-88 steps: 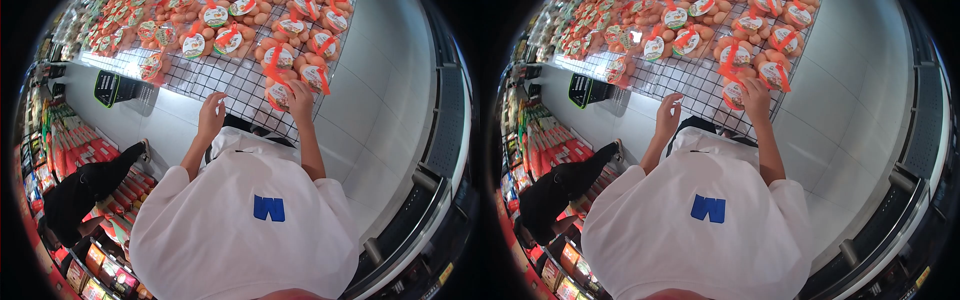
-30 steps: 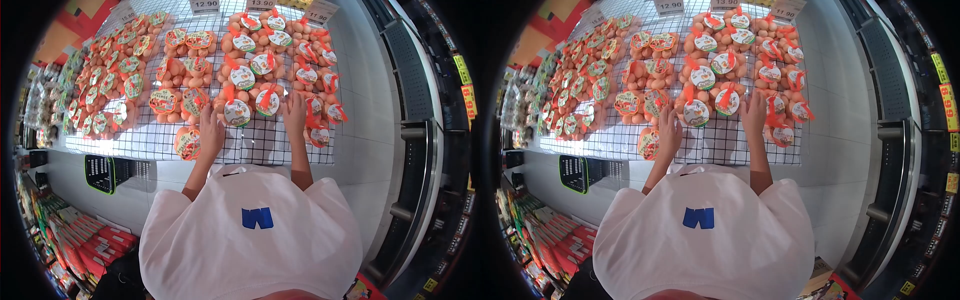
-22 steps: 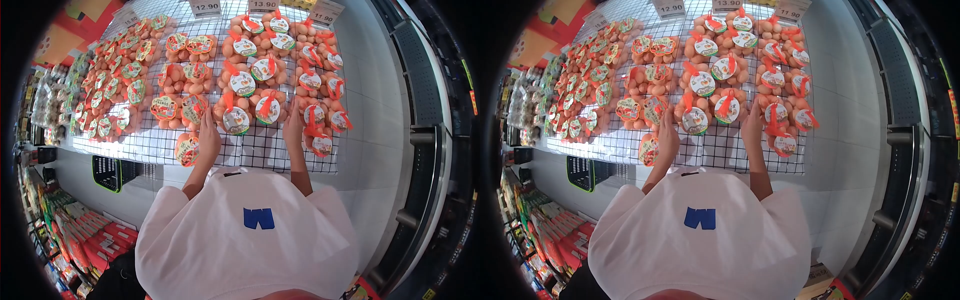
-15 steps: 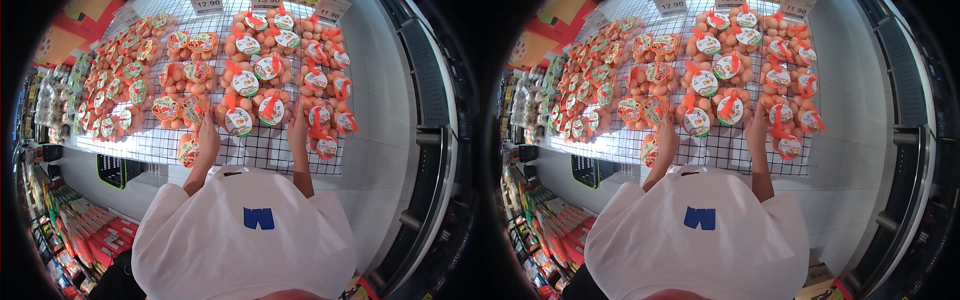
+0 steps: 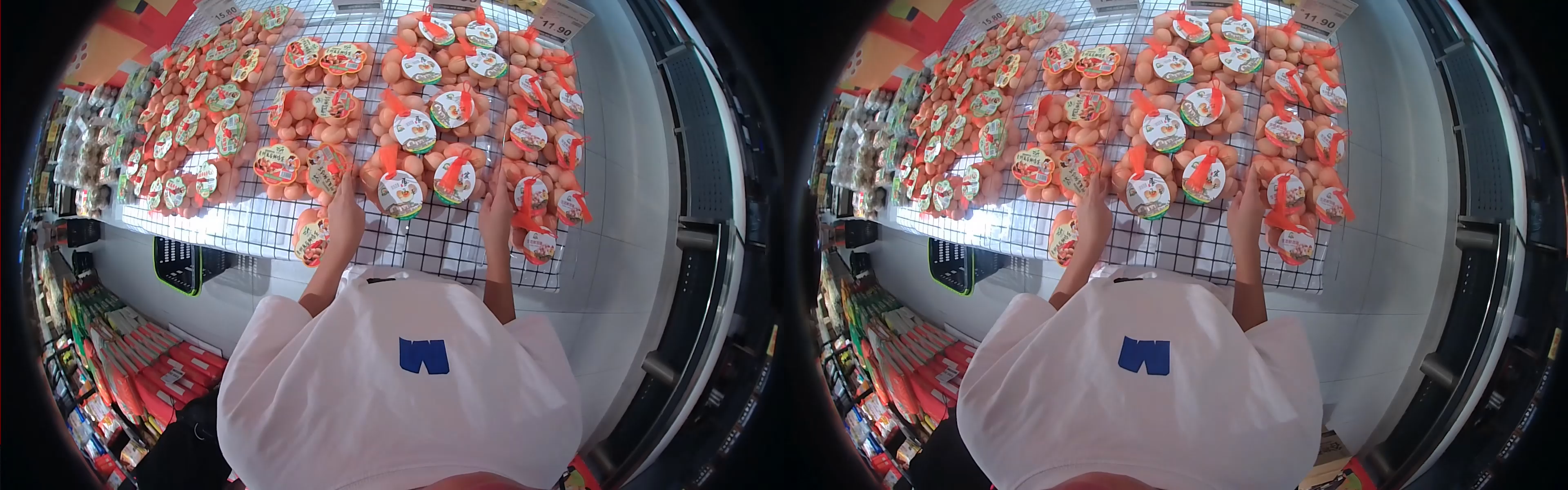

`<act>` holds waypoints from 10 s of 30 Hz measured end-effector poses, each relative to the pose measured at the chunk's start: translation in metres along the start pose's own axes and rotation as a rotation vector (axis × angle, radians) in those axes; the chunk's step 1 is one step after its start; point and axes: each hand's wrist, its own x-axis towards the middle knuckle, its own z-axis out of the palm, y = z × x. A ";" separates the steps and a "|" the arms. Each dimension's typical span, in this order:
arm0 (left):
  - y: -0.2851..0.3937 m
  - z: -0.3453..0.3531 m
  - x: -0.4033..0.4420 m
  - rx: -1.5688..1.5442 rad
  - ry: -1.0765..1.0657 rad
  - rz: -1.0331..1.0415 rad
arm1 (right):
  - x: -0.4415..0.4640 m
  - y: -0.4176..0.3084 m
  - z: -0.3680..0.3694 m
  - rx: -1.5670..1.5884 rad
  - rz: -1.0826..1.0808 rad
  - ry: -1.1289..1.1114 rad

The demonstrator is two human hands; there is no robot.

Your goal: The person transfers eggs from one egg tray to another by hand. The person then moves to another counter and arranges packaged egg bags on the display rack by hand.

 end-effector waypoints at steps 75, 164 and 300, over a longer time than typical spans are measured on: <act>-0.076 -0.005 -0.016 0.422 -0.252 0.329 | 0.024 -0.050 0.018 0.010 -0.115 0.027; -0.020 -0.041 -0.011 0.683 -0.263 -0.062 | 0.473 0.018 0.036 -0.254 -0.335 -0.129; 0.056 0.020 0.228 0.362 -0.168 0.628 | 0.191 -0.030 0.001 0.052 -0.264 -0.126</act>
